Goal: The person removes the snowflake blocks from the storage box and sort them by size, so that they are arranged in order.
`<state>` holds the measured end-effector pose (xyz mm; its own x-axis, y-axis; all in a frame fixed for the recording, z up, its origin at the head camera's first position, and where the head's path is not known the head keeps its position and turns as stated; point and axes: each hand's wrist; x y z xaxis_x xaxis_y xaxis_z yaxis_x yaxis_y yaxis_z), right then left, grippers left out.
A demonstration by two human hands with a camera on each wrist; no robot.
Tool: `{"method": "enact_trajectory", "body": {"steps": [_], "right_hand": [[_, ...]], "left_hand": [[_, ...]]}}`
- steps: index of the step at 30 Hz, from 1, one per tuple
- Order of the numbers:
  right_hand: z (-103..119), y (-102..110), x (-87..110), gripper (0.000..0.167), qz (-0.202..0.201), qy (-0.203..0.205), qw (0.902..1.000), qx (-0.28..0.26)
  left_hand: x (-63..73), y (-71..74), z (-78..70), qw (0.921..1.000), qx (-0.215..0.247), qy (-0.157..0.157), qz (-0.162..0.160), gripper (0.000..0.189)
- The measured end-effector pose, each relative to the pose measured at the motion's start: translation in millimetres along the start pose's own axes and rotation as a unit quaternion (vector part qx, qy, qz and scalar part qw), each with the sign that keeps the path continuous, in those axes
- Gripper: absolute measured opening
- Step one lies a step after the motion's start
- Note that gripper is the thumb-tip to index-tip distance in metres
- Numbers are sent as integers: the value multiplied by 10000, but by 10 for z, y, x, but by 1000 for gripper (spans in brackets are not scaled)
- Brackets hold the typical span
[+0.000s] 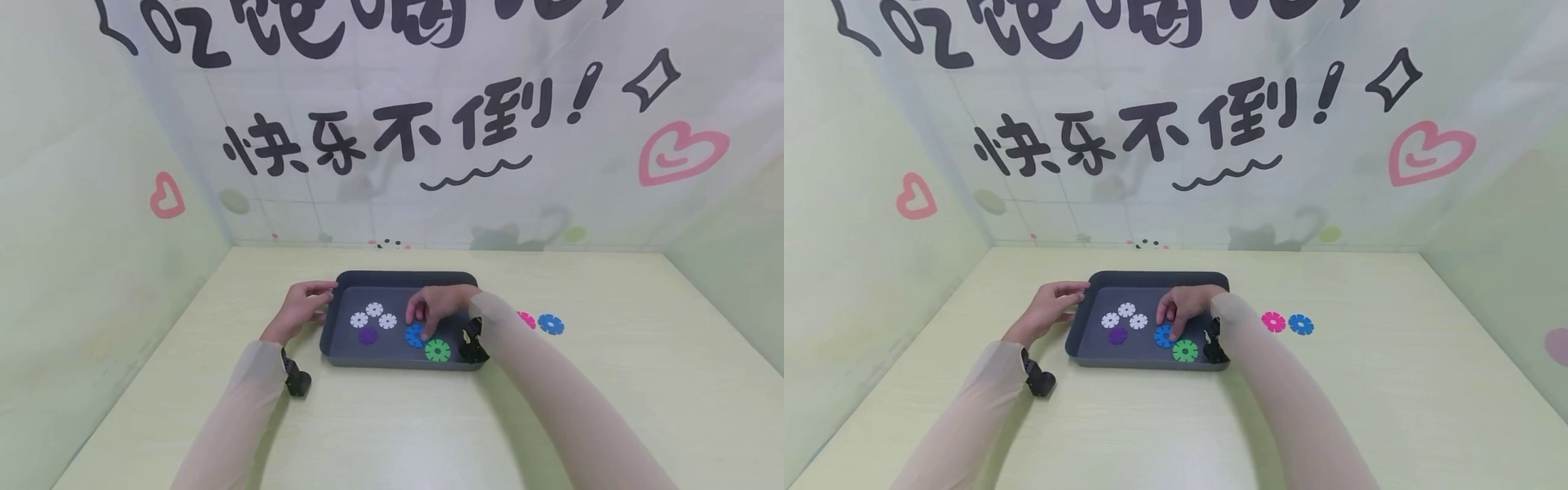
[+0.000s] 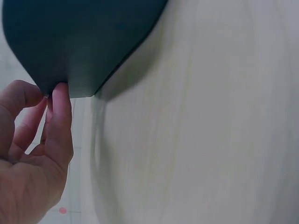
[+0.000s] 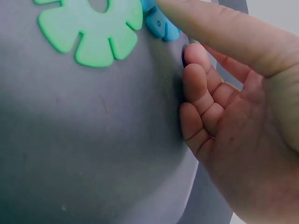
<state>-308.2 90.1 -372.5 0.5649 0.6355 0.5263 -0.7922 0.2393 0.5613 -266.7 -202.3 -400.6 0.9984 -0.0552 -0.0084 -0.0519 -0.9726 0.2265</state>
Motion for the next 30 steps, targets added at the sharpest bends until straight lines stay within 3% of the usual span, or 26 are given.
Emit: {"method": "enact_trajectory", "body": {"steps": [15, 22, 30], "right_hand": [[153, -50, 43, 27, -237, -376, 9979, 479], [127, -4, 49, 20, -478, -136, 9983, 320], [106, 170, 242, 13, -953, 334, 9948, 164]], "left_hand": [[-9, -16, -5, 9999, -38, 84, -45, 36], [-17, -9, 11, 9999, -107, 84, -35, 36], [-14, -12, 5, 10000, -91, 25, 14, 36]]}}
Point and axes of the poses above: each hand's wrist, its own x-axis away from the middle knuckle, its own y-axis out of the back of the hand, z = x × y, and after that the axes turned 7 degrees about -y, right-handed
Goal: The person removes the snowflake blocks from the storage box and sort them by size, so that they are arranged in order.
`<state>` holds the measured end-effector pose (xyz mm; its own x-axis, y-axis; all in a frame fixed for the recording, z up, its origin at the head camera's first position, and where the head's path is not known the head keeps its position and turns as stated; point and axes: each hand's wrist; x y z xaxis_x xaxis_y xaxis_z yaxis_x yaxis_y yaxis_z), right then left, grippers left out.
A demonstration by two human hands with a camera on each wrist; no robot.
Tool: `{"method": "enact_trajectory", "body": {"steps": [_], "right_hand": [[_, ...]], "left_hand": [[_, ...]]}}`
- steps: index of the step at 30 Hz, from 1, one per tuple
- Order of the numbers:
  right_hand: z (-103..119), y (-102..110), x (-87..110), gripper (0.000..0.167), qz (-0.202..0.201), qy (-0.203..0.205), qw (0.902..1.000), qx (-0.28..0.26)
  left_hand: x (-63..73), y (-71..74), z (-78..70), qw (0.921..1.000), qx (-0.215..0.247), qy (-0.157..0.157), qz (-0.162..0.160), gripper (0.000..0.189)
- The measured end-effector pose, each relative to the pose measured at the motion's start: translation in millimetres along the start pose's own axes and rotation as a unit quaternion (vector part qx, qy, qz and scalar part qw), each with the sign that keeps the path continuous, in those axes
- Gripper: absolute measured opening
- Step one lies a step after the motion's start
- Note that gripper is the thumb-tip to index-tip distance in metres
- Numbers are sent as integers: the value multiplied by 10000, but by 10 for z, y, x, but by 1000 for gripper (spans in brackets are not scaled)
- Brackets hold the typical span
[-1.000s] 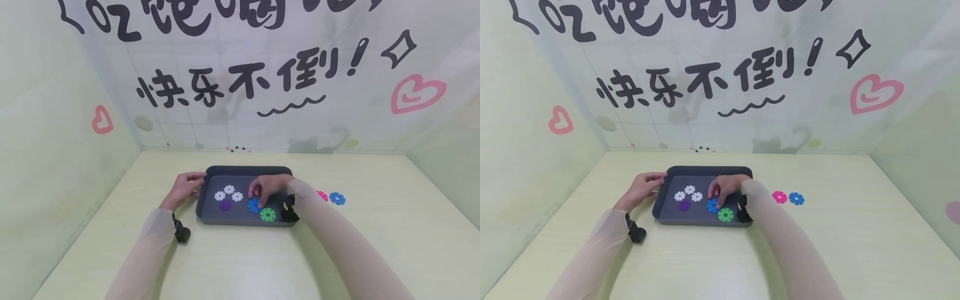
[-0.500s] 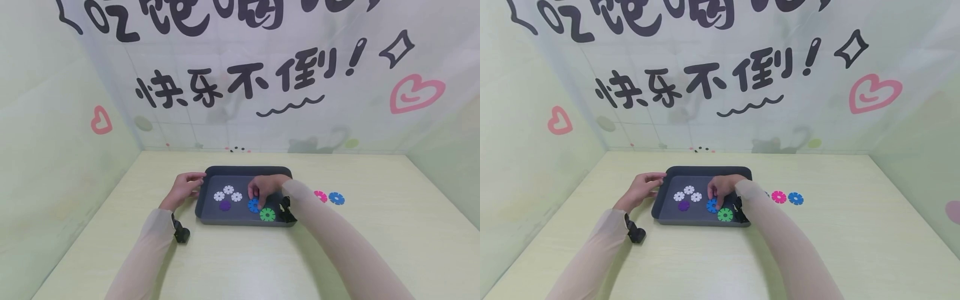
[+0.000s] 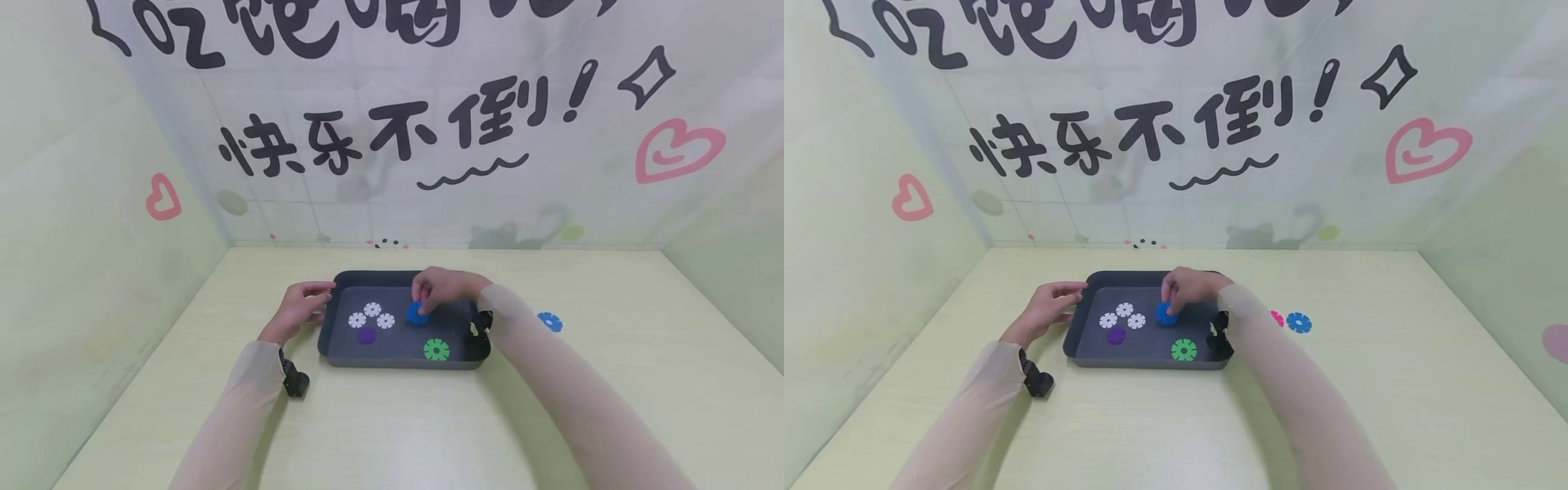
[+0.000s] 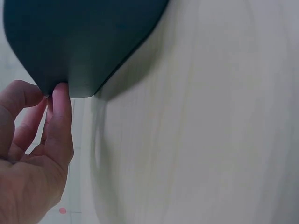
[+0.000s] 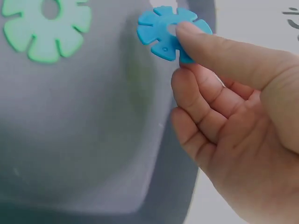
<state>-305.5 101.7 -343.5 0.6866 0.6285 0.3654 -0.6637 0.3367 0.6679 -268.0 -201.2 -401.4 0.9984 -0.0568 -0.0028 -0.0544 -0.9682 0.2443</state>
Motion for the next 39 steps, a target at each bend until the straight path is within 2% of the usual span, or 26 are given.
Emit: {"method": "enact_trajectory", "body": {"steps": [7, 15, 24, 30, 35, 39], "right_hand": [[-132, 248, 332, 13, -482, 157, 9986, 116], [-623, 429, 822, 14, -899, -21, 9958, 176], [-1242, 533, 1388, 19, -1420, -695, 9874, -90], [-1654, 547, 1702, 29, -1419, -1307, 9801, -459], [-1884, 484, 1857, 36, -1536, -1652, 9702, -885], [-1969, 426, 1898, 40, -1671, -1806, 9638, -1030]], "left_hand": [[3, -11, -12, 10000, -3, 43, -71, 36], [12, 2, -14, 10000, -59, 20, -59, 37], [38, 25, -1, 9999, -77, 51, -50, 37], [28, 17, 3, 10000, -58, 59, -37, 37], [23, 8, -6, 10000, -47, 65, -18, 37], [14, 1, -13, 10000, -32, 63, -4, 37]]}}
Point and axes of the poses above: each hand's wrist, its own x-axis away from the middle knuckle, its own y-axis out of the back of the hand, z = x × y, and after that the axes turned 7 degrees about -y, right-handed
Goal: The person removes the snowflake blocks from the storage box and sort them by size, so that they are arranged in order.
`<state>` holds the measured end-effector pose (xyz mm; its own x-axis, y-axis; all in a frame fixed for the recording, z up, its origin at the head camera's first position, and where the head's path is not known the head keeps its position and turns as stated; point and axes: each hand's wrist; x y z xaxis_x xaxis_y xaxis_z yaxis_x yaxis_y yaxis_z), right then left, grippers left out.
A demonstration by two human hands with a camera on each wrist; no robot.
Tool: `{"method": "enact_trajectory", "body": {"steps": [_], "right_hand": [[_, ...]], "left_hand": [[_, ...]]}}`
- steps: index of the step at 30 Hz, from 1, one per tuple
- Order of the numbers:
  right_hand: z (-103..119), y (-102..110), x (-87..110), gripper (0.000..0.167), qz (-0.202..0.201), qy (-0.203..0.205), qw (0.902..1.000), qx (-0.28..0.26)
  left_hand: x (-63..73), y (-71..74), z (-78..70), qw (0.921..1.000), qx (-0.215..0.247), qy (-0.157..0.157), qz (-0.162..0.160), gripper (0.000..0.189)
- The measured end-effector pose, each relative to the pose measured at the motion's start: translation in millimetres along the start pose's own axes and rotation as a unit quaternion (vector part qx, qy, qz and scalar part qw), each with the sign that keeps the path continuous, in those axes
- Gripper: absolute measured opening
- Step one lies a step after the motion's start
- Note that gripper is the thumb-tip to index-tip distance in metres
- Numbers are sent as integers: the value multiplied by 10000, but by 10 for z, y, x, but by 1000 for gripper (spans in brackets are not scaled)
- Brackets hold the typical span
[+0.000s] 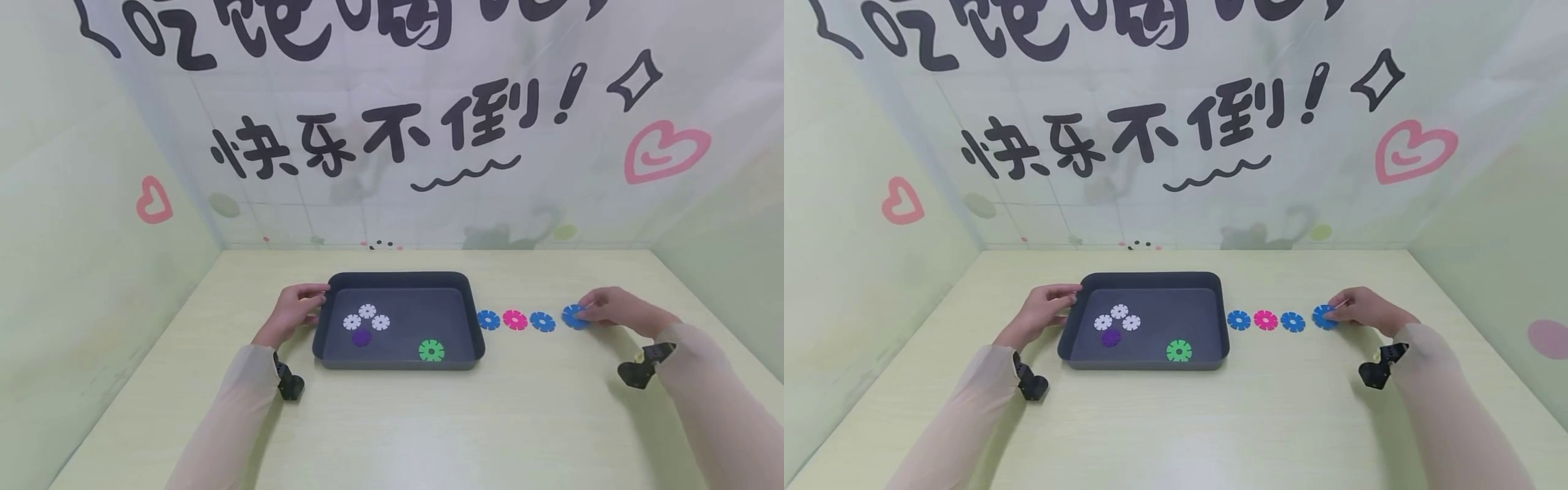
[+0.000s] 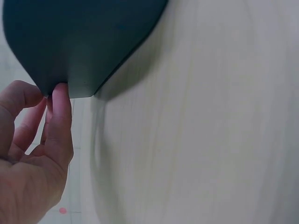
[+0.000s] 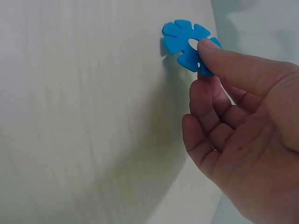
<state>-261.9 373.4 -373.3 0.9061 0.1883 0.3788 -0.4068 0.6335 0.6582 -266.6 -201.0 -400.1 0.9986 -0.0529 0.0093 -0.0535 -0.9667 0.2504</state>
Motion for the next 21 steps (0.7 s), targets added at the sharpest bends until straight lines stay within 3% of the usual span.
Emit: {"method": "enact_trajectory", "body": {"steps": [21], "right_hand": [[37, -98, -53, 39, -325, 53, 9981, 529]], "left_hand": [[-6, -8, 11, 10000, 58, -10, -40, 37]]}}
Point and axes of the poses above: each hand's wrist, its own x-axis away from the middle knuckle, its own y-axis out of the back of the hand, z = x × y, and after that the axes turned 7 degrees about -y, right-handed
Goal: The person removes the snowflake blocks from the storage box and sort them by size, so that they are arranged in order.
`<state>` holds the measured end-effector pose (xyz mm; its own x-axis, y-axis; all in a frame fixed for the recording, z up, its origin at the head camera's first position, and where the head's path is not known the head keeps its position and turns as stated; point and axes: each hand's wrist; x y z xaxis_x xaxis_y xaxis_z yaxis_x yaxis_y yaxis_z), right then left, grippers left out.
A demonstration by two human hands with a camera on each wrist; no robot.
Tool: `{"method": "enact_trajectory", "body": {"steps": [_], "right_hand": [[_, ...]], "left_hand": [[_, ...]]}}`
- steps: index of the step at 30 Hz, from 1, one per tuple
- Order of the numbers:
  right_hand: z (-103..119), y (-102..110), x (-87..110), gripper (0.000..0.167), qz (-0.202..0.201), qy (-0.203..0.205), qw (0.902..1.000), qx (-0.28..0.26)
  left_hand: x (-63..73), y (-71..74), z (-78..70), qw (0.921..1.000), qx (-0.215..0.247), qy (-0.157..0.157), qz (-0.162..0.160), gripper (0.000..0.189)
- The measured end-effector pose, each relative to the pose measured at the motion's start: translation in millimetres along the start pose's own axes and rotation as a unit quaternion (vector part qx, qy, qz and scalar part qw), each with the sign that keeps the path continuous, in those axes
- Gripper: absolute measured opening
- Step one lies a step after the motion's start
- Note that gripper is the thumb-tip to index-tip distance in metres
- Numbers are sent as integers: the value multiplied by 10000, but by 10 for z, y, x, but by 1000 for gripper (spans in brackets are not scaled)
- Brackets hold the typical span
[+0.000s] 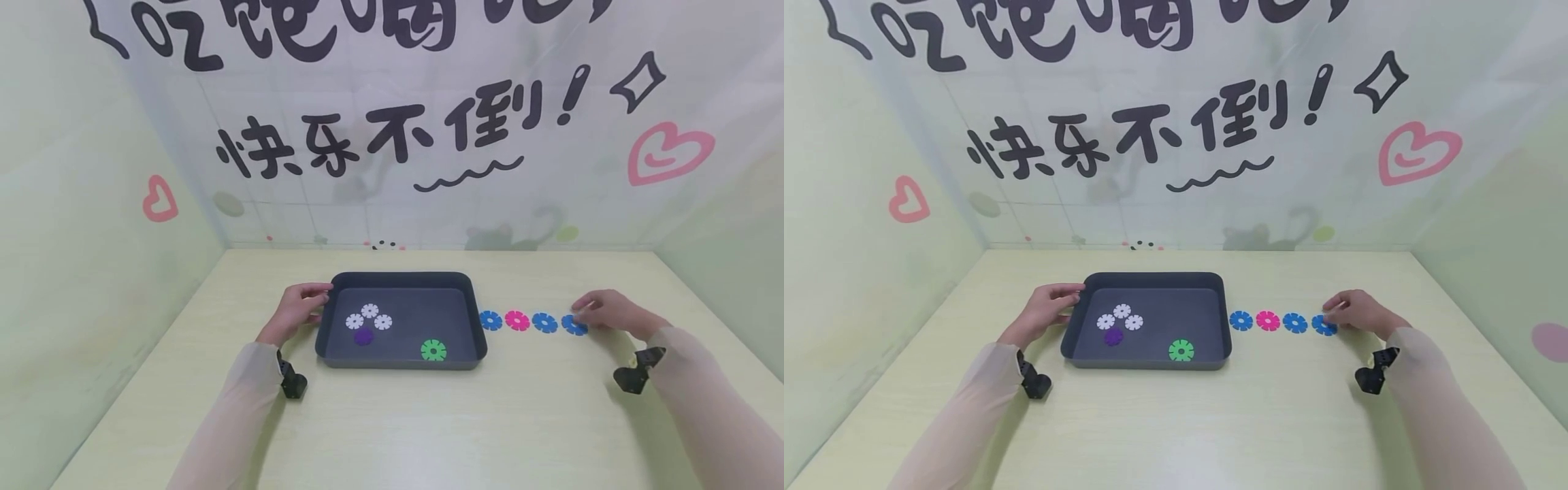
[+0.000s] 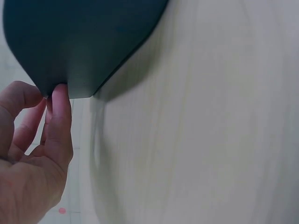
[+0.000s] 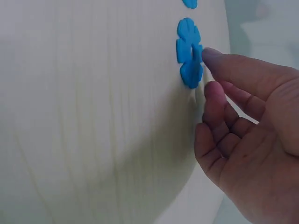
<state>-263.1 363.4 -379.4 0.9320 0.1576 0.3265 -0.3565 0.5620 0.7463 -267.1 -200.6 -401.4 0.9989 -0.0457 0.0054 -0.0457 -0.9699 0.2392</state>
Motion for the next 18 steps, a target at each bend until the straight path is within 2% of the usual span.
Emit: {"method": "enact_trajectory", "body": {"steps": [4, 9, 12, 18], "right_hand": [[230, 14, -13, 41, -142, 209, 9996, 115], [687, -16, -36, 35, -115, 929, 9955, 167], [976, -97, -62, 32, 31, 1321, 9909, 249], [1451, -382, -108, 24, 610, 1908, 9794, 259]], "left_hand": [[1, 12, 1, 10000, -33, -6, -17, 37], [5, 19, 4, 10000, -29, -2, -35, 37], [5, 17, 8, 10000, -21, 2, -28, 37], [-1, 0, 6, 10000, -22, 4, -31, 37]]}}
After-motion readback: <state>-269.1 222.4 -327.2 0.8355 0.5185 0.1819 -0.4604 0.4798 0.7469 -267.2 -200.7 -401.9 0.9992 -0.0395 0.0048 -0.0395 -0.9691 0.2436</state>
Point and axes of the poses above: each hand's wrist, its own x-axis away from the middle knuckle, its own y-axis out of the back of the hand, z = x × y, and after that the axes turned 7 degrees about -y, right-handed
